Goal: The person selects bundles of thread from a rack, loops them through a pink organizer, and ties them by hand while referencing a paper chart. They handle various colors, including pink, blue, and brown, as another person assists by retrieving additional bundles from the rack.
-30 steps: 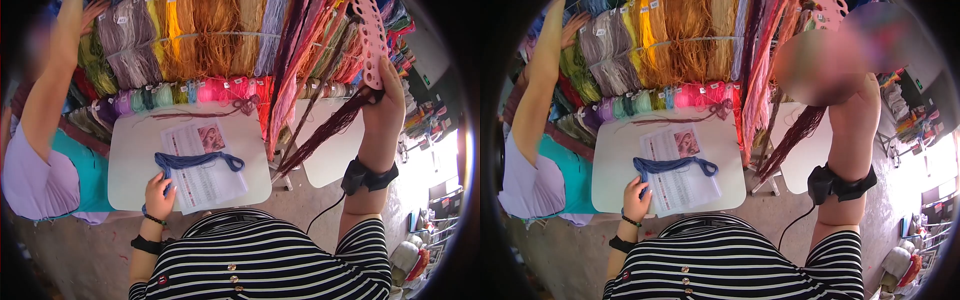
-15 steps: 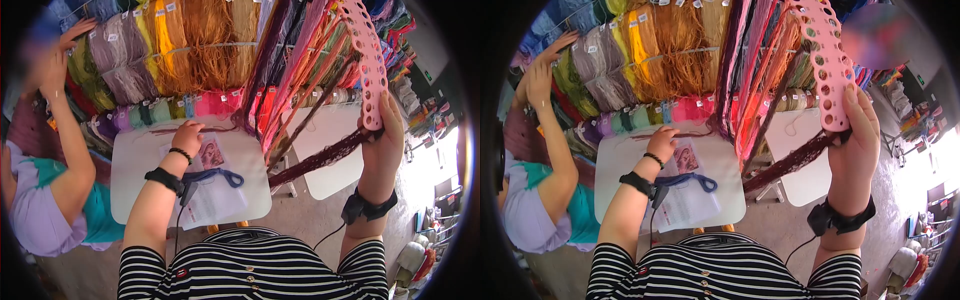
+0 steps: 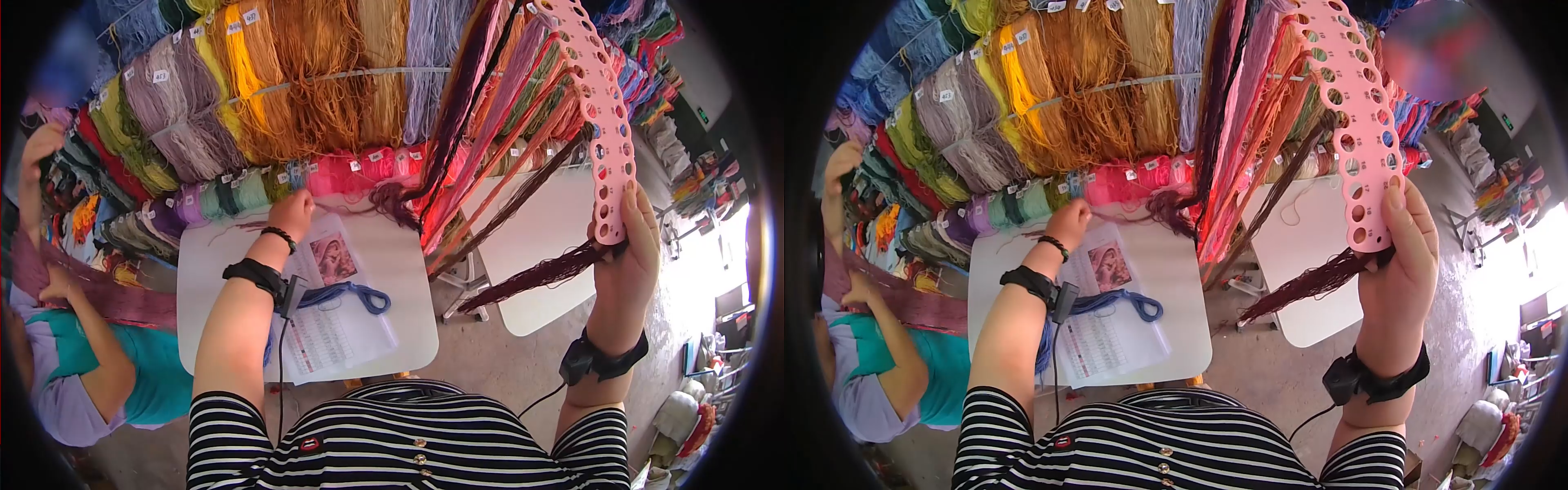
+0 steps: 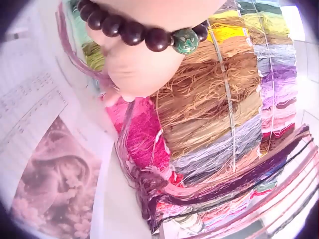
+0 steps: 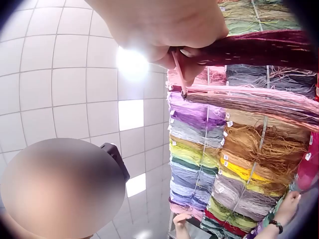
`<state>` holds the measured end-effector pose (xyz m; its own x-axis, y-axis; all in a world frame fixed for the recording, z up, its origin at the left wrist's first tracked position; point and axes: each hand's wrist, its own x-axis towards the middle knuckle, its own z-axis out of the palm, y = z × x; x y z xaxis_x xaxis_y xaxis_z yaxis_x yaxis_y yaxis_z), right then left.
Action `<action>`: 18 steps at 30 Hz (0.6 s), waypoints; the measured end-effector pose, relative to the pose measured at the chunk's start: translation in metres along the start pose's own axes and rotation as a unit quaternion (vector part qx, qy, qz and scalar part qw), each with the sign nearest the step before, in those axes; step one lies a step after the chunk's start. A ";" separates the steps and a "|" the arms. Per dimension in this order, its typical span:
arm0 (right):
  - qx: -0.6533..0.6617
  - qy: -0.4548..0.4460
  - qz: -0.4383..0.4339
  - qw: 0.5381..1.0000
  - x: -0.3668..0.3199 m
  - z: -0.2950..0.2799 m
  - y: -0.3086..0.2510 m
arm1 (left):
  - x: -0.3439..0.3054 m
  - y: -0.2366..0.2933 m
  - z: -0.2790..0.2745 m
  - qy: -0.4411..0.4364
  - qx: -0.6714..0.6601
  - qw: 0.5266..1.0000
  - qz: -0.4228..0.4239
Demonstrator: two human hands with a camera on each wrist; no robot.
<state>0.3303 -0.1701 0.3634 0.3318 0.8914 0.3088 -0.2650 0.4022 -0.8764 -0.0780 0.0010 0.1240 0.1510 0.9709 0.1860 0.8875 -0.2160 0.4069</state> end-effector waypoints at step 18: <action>-0.011 -0.049 -0.051 0.997 0.029 0.052 -0.032 | -0.054 0.001 -0.230 0.122 -0.535 0.832 -0.087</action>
<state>0.3011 -0.1458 0.4195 0.2662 0.8629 0.4296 -0.2148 0.4875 -0.8463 -0.1853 -0.0755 0.3202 -0.1480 0.9752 0.1647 -0.0273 -0.1705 0.9850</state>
